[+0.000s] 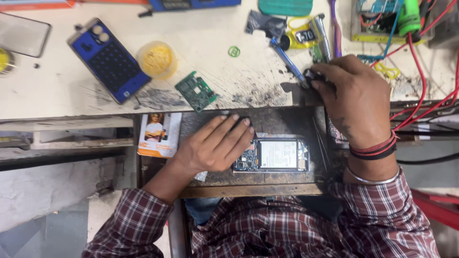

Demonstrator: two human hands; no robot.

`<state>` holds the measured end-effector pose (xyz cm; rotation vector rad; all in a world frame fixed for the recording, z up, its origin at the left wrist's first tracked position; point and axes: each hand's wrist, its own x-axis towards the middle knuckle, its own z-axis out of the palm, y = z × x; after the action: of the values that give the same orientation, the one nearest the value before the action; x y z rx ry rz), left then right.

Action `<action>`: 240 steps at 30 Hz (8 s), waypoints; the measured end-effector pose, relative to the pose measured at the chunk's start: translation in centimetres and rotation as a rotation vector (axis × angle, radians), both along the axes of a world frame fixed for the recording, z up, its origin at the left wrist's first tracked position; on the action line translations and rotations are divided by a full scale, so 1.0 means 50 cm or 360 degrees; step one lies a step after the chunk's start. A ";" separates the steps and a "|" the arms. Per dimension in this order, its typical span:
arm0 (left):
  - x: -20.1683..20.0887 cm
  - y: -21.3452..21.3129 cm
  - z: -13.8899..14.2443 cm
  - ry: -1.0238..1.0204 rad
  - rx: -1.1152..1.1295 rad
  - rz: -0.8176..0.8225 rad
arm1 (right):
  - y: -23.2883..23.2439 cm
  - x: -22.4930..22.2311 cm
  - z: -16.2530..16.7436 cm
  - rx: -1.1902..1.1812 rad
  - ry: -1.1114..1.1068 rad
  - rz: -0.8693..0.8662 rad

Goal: The person works on a disassembled smartphone at a cluttered workbench. They use a small screwdriver to remove screws from the phone's internal frame, then lift and set aside a camera module. The person continues to unscrew and adjust internal components while handling the phone body and camera module.

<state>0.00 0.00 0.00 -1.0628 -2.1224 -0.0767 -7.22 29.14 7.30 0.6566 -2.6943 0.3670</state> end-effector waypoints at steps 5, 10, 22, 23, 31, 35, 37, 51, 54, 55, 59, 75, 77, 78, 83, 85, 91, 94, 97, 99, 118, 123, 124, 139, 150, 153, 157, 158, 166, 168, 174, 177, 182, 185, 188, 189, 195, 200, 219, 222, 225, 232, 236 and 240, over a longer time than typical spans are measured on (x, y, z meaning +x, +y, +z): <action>-0.020 0.005 -0.056 -0.0294 -0.0090 -0.0013 | -0.018 -0.018 -0.016 0.0037 0.0097 0.0027; -0.034 0.009 -0.098 -0.0566 -0.0104 -0.0042 | -0.016 -0.039 -0.034 0.0025 0.0067 0.0077; -0.031 0.010 -0.125 -0.0929 0.0123 0.0146 | -0.001 -0.049 -0.058 -0.0062 -0.0050 0.0048; -0.031 0.009 -0.127 -0.0903 0.0100 0.0122 | -0.002 -0.050 -0.058 -0.0070 -0.0055 0.0046; -0.031 0.038 -0.126 -0.1183 -0.0081 -0.0189 | -0.002 -0.054 -0.053 -0.0254 -0.0030 0.0040; -0.042 0.050 -0.116 -0.1343 -0.0192 -0.0208 | 0.008 -0.053 -0.059 -0.0510 -0.0067 -0.0131; -0.043 0.050 -0.113 -0.1384 -0.0216 -0.0210 | 0.017 -0.058 -0.065 -0.0589 -0.0019 0.0013; -0.070 0.020 -0.121 -0.1348 -0.0165 -0.0041 | 0.039 -0.076 -0.106 -0.0789 -0.0039 0.0248; -0.070 0.011 -0.115 -0.1357 -0.0072 0.0005 | 0.038 -0.075 -0.109 -0.0737 0.0067 0.0400; -0.069 0.010 -0.112 -0.1362 -0.0035 0.0017 | 0.035 -0.071 -0.108 -0.0774 0.0038 0.0398; -0.068 0.006 -0.107 -0.1380 0.0000 0.0007 | 0.013 -0.062 -0.093 -0.1013 -0.0193 0.0404; -0.070 0.001 -0.107 -0.1436 -0.0076 0.0021 | 0.014 0.031 -0.083 -0.1796 -0.0898 0.0427; -0.070 -0.003 -0.110 -0.1427 -0.0092 0.0025 | 0.016 0.059 -0.087 -0.1677 -0.1008 0.0507; -0.070 -0.005 -0.112 -0.1419 -0.0086 0.0021 | 0.015 0.075 -0.094 -0.1506 -0.1024 0.0423; -0.067 -0.007 -0.114 -0.1411 0.0003 -0.0003 | 0.008 0.102 -0.160 -0.0797 -0.0986 -0.0002; -0.066 -0.008 -0.111 -0.1401 0.0054 -0.0010 | 0.013 0.104 -0.178 -0.0846 -0.1063 -0.0072; -0.068 -0.004 -0.107 -0.1436 0.0071 0.0037 | 0.020 0.099 -0.200 -0.0787 -0.1155 -0.0080; -0.067 -0.003 -0.111 -0.1433 0.0062 0.0049 | 0.018 0.096 -0.202 -0.0790 -0.1159 -0.0033; -0.067 -0.002 -0.118 -0.1434 0.0044 0.0063 | 0.015 0.096 -0.202 -0.0731 -0.1126 -0.0011; -0.066 -0.002 -0.123 -0.1436 0.0027 0.0073 | 0.012 0.097 -0.200 -0.0668 -0.1050 0.0029; -0.057 0.004 -0.129 -0.1347 0.0061 0.0118 | 0.004 0.111 -0.196 -0.0216 -0.0794 -0.0065; -0.058 0.005 -0.129 -0.1334 0.0046 0.0129 | 0.000 0.144 -0.212 -0.0202 -0.0567 -0.0146; -0.058 0.005 -0.130 -0.1334 0.0040 0.0129 | 0.000 0.151 -0.217 -0.0179 -0.0503 -0.0155; -0.060 0.002 -0.126 -0.1322 0.0027 0.0156 | -0.014 0.175 -0.218 0.0192 -0.0347 0.0015; -0.060 -0.007 -0.125 -0.1346 0.0018 0.0170 | -0.029 0.147 -0.204 0.0143 -0.0362 0.0103; -0.061 -0.005 -0.130 -0.1385 0.0010 0.0180 | -0.032 0.150 -0.211 0.0157 -0.0316 0.0102; -0.059 -0.004 -0.131 -0.1357 -0.0003 0.0185 | -0.031 0.154 -0.213 0.0198 -0.0278 0.0080; -0.060 -0.004 -0.131 -0.1366 -0.0004 0.0181 | -0.031 0.154 -0.213 0.0203 -0.0274 0.0079; -0.053 -0.002 -0.124 -0.1323 0.0036 0.0175 | -0.029 0.164 -0.208 0.0200 -0.0211 0.0102; -0.054 0.002 -0.121 -0.1303 0.0059 0.0169 | -0.024 0.166 -0.205 0.0195 -0.0191 0.0109; -0.047 0.019 -0.107 -0.1246 0.0119 0.0145 | -0.005 0.176 -0.198 0.0149 -0.0173 0.0130; -0.041 0.027 -0.100 -0.1195 0.0159 0.0116 | 0.005 0.182 -0.196 0.0121 -0.0186 0.0141; -0.032 0.040 -0.091 -0.1170 0.0202 0.0085 | 0.021 0.197 -0.197 0.0095 -0.0198 0.0107; -0.026 0.046 -0.086 -0.1189 0.0189 0.0117 | 0.028 0.205 -0.197 0.0104 -0.0192 0.0105; -0.021 0.045 -0.079 -0.1181 0.0170 0.0115 | 0.029 0.208 -0.199 0.0032 -0.0208 0.0100; -0.020 0.044 -0.077 -0.1157 0.0176 0.0102 | 0.028 0.207 -0.200 0.0026 -0.0195 0.0081; -0.025 0.021 -0.063 -0.1172 0.0091 0.0111 | 0.006 0.203 -0.208 -0.0016 -0.0238 -0.0032; -0.026 0.005 -0.061 -0.1202 0.0073 0.0109 | -0.011 0.193 -0.207 0.0090 -0.0288 -0.0052; -0.021 -0.005 -0.077 -0.1243 0.0116 0.0141 | -0.025 0.178 -0.194 0.0183 -0.0335 0.0076; -0.023 -0.004 -0.078 -0.1253 0.0125 0.0139 | -0.024 0.173 -0.190 0.0181 -0.0356 0.0089; -0.023 -0.003 -0.076 -0.1265 0.0141 0.0126 | -0.021 0.172 -0.185 0.0190 -0.0362 0.0106; -0.020 0.003 -0.067 -0.1244 0.0150 0.0106 | -0.013 0.168 -0.175 0.0198 -0.0372 0.0138; -0.019 0.005 -0.065 -0.1261 0.0122 0.0125 | -0.007 0.167 -0.171 0.0183 -0.0414 0.0159; -0.022 0.004 -0.062 -0.1292 0.0111 0.0117 | -0.012 0.170 -0.172 0.0179 -0.0348 0.0142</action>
<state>-1.09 0.22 -3.09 -1.0062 -2.8401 -0.6341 1.26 28.51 -1.28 0.8138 -2.9170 0.3288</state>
